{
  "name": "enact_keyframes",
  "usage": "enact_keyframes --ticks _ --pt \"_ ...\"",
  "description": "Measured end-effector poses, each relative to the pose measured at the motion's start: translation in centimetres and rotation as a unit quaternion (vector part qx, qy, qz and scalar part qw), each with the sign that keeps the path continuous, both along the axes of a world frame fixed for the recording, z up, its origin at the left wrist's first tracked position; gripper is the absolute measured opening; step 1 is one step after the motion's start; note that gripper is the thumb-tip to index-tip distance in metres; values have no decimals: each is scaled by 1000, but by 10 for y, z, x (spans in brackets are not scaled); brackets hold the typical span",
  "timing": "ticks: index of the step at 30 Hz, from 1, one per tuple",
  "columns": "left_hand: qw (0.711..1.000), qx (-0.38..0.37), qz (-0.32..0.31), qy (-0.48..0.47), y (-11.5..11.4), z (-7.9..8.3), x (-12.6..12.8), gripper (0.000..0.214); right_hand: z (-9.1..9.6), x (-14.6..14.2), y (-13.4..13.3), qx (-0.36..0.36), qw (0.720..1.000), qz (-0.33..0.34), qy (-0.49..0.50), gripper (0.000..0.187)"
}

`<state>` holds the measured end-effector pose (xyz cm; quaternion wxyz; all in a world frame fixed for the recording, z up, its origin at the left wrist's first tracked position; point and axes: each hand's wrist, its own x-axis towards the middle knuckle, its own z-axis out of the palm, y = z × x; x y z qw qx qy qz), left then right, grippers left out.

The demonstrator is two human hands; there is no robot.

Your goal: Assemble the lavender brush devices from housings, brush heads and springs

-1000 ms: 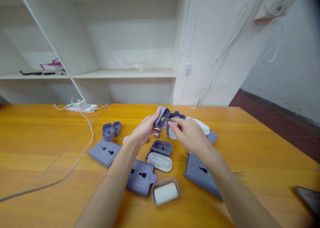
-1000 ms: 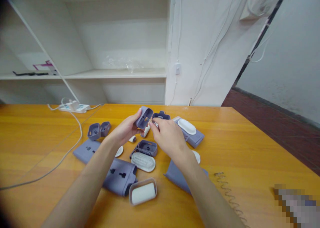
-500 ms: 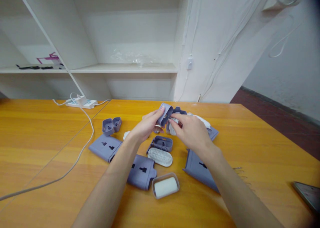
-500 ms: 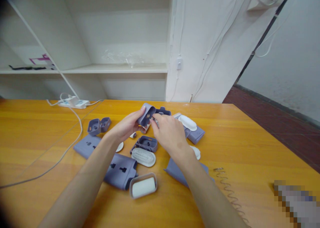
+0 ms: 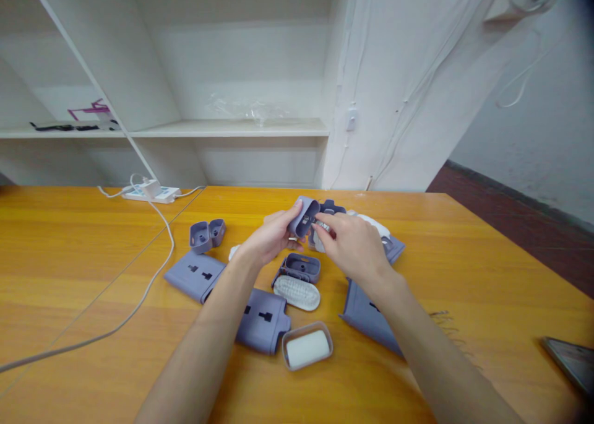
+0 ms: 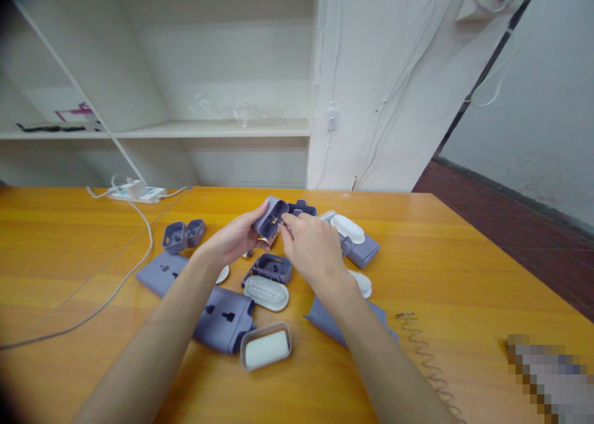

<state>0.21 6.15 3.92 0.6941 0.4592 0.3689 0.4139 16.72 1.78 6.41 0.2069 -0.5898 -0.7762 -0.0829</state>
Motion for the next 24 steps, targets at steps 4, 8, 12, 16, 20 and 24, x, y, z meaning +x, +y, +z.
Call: enact_keyframes --ticks 4,8,12,16,20,24 --pt "1000 -7 2 16 -2 2 3 46 0 -1 -1 1 1000 6 -17 27" --pt "999 11 1 45 -6 6 6 45 0 -3 -4 7 1000 -3 -26 25" --pt "998 38 -12 55 -8 8 6 45 -2 -5 -4 -2 1000 12 -27 23" --pt "996 65 -52 44 -9 4 6 44 -5 -7 -2 -6 1000 26 10 24" --pt "991 103 -66 57 -9 1 5 40 -8 -7 1 -41 994 38 98 28" --pt "988 114 -81 66 -10 4 -2 38 -9 -6 3 -84 973 69 203 31"
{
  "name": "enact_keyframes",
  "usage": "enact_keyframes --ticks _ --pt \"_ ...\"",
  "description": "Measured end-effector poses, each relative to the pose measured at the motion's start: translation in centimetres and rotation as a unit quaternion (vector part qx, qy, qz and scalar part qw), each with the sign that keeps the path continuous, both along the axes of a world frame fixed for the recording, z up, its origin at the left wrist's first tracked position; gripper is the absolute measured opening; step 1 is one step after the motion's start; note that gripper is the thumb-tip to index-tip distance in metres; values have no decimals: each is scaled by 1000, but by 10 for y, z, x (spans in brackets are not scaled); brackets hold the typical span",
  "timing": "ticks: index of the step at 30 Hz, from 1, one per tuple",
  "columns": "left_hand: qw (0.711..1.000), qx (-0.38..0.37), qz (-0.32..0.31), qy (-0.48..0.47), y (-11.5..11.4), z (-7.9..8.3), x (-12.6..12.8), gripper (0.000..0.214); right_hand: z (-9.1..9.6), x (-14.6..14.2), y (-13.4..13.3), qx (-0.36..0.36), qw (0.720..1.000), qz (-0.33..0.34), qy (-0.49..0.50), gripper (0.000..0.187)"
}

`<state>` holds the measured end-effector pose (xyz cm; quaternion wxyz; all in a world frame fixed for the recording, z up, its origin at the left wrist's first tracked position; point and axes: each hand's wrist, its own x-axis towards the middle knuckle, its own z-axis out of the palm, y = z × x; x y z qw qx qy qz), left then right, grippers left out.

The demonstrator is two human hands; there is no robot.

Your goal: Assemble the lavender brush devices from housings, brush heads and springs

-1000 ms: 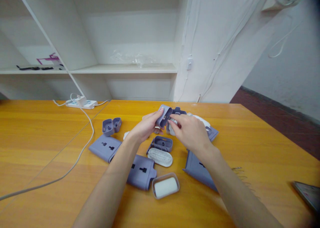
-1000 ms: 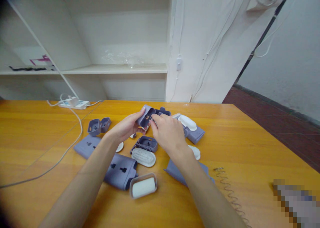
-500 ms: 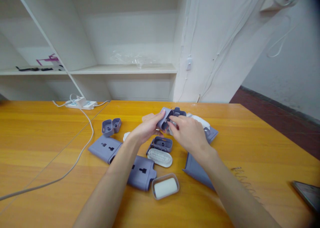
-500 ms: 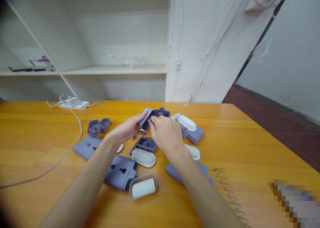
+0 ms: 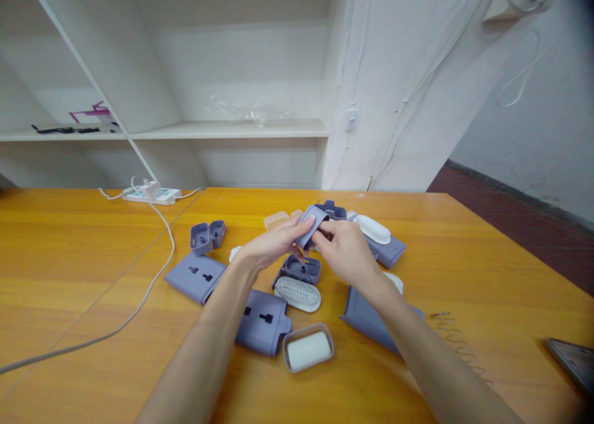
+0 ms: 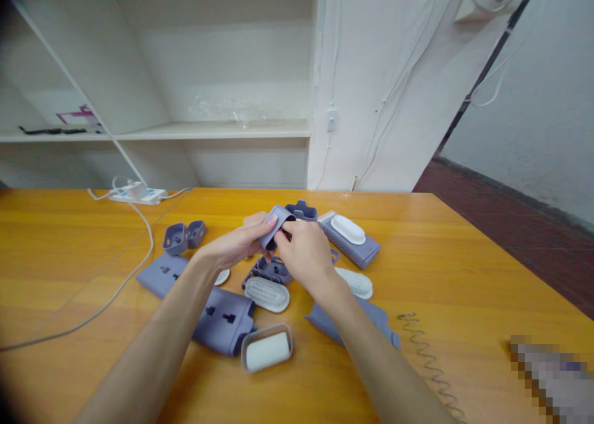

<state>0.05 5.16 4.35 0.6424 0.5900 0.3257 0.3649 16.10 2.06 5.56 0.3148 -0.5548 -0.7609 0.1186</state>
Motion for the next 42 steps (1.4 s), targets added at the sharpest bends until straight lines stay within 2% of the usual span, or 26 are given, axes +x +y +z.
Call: enact_keyframes --ticks 4,6,10,15,19,21,23,29,34,37,39,42 --pt "1000 -22 19 2 2 10 -11 44 4 -3 -2 -3 994 46 96 25" --pt "999 -32 23 -10 3 13 -16 44 6 -4 -4 -6 992 47 114 23" --pt "997 -75 28 -15 6 14 -20 47 7 -4 -4 -14 993 25 115 37" --pt "993 -115 32 4 11 9 -21 49 4 2 -2 -5 999 15 52 30" --pt "994 -83 48 54 9 8 -17 57 3 2 -2 7 1000 7 -25 29" --pt "995 -55 55 66 6 9 -13 59 3 0 -2 21 999 3 -50 23" --pt "996 -27 55 71 2 10 -9 57 2 -2 -2 38 998 -2 -54 17" --pt "991 50 36 122 -7 17 -3 46 -2 -1 0 58 998 -4 -34 20" --pt "994 53 46 87 -8 27 -12 48 1 -2 -1 59 997 32 46 15" --pt "992 71 85 62 -9 34 -17 46 7 1 -2 18 989 58 134 23" --pt "985 97 134 53 -9 38 -18 43 11 5 -2 -31 975 70 207 30" --pt "971 152 181 46 -9 40 -16 40 17 10 -2 -104 936 100 321 47"
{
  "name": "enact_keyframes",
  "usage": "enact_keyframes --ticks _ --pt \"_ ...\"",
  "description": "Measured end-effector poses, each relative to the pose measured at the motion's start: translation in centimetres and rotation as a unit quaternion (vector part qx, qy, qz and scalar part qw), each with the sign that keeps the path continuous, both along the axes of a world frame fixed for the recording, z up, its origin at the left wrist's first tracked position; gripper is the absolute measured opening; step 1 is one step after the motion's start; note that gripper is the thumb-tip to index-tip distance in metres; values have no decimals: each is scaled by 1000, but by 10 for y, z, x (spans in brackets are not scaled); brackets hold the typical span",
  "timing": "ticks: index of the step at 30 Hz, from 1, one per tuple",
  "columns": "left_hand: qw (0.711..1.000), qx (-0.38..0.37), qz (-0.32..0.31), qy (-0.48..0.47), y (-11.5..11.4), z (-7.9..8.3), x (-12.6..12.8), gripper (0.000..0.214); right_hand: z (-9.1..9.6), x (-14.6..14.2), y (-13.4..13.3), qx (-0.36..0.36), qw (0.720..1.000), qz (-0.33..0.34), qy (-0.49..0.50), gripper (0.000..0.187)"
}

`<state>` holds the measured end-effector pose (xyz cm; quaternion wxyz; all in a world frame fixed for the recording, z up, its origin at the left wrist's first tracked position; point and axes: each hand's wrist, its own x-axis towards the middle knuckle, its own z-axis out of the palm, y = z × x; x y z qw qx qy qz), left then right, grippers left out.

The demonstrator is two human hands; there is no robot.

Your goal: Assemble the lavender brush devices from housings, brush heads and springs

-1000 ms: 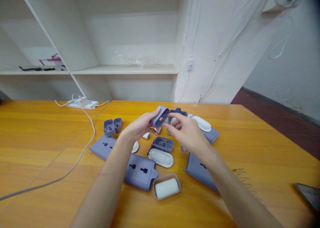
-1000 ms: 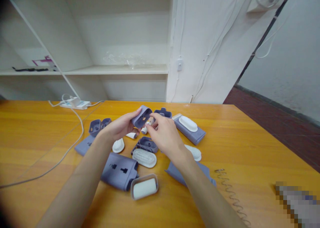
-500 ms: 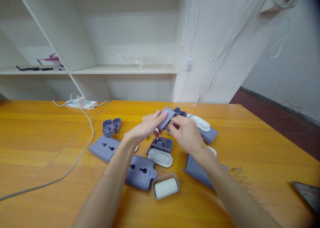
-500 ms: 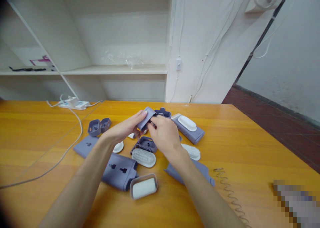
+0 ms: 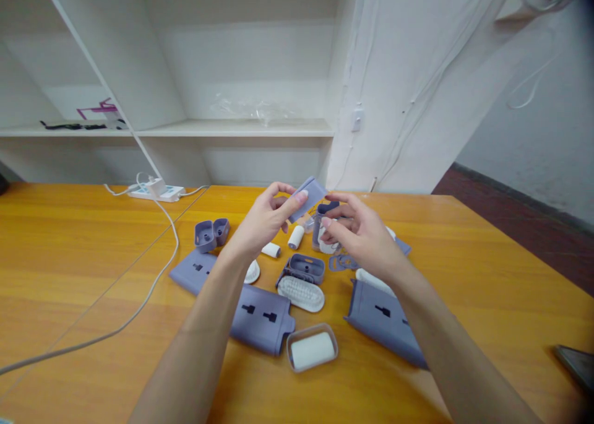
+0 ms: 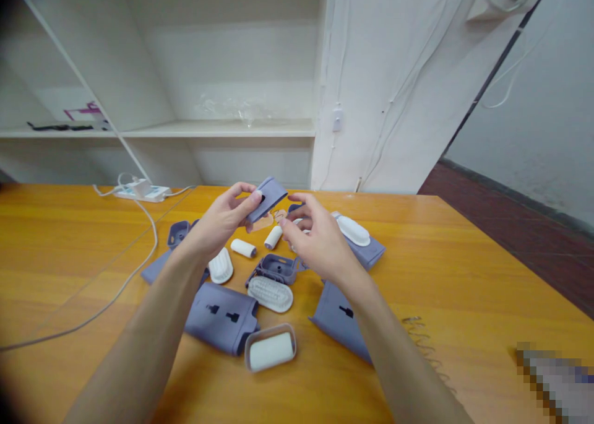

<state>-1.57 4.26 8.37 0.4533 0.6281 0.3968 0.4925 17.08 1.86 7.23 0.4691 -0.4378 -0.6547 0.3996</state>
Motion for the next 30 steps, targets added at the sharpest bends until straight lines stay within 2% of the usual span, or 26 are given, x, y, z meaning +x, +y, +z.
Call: enact_keyframes --ticks 3,7,10,12,15,17,19,21,24,27,30 --pt "998 56 14 15 -1 0 4 38 2 1 1 -10 996 59 72 60" --pt "996 89 -6 24 0 -4 11 38 -1 3 9 36 994 59 78 45" --pt "997 73 -34 8 3 -11 16 42 -2 10 14 27 994 55 89 41" --pt "998 50 -37 -10 8 -16 18 43 1 19 15 27 994 24 105 39" --pt "1000 10 10 -21 17 -30 22 40 10 34 15 57 989 -38 133 32" --pt "998 -12 51 36 23 -43 25 37 18 43 13 88 977 -83 173 26" --pt "993 6 66 99 27 -57 28 46 26 49 10 135 960 -124 212 24" --pt "986 59 39 153 28 -69 31 58 33 54 7 190 942 -145 235 23" --pt "972 132 -24 193 25 -78 36 57 38 59 5 247 926 -141 247 24" --pt "965 165 -36 200 21 -77 39 53 35 63 7 259 925 -118 253 26" --pt "967 155 -33 200 19 -73 41 53 29 64 13 252 930 -89 251 27"
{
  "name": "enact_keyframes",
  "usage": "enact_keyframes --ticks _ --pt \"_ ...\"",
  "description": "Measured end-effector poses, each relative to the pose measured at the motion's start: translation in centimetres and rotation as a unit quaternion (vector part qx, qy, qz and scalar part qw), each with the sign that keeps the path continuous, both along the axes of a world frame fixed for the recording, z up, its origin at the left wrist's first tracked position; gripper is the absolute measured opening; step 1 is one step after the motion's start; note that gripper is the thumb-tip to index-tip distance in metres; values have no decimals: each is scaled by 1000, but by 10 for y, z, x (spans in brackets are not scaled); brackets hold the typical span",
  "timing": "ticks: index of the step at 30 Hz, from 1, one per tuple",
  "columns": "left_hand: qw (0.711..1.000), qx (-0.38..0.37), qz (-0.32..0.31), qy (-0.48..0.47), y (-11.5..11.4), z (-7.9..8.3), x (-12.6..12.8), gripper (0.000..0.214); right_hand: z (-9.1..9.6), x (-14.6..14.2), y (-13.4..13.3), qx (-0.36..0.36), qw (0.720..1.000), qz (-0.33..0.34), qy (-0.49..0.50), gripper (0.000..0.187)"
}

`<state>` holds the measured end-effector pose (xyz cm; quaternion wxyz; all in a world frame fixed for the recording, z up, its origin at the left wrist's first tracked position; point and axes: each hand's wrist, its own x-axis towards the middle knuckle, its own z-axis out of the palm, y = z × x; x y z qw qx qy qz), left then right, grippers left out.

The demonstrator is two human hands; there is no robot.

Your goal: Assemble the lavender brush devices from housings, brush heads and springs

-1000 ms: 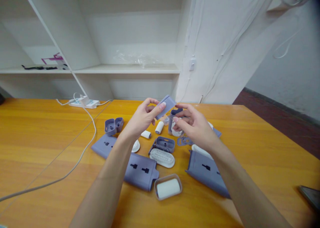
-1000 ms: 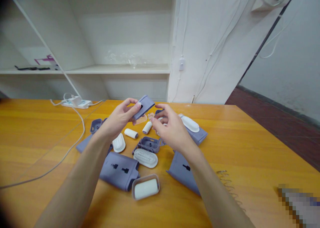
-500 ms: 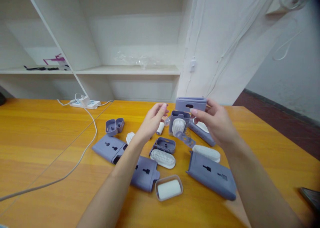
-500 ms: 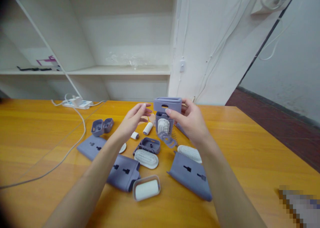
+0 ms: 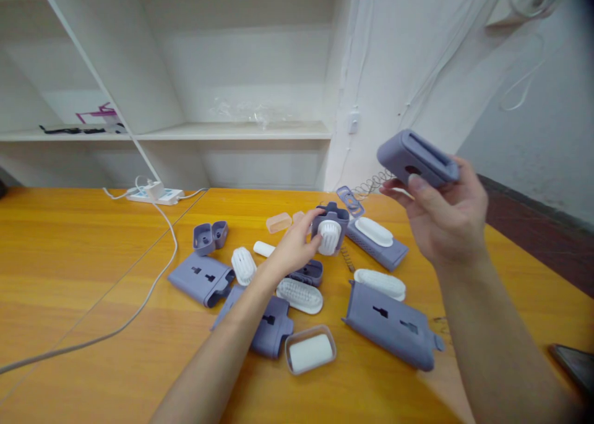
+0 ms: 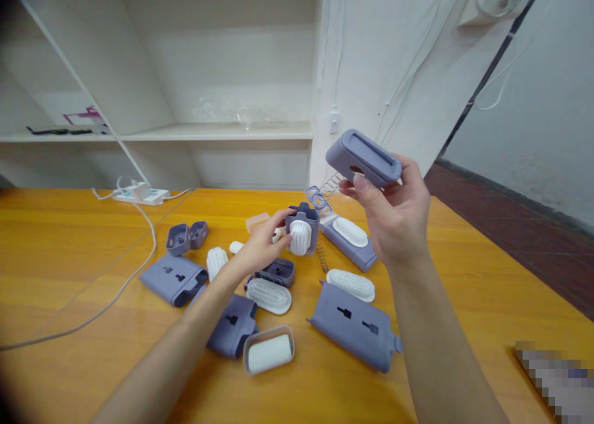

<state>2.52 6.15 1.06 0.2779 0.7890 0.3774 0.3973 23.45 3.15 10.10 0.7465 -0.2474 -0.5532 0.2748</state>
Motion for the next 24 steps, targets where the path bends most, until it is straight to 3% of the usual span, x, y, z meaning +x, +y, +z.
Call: enact_keyframes --ticks 4,8,15,24 --pt "1000 -10 5 -11 -1 2 1 61 -8 -2 5 -24 999 32 -37 33" --pt "998 56 22 -6 -1 2 1 74 -14 -5 6 -75 991 45 -100 37" --pt "988 116 58 82 -5 6 0 45 -24 -10 13 -100 986 40 -125 38" --pt "972 169 78 143 -10 14 0 50 -28 -18 18 -89 991 -13 -103 40"
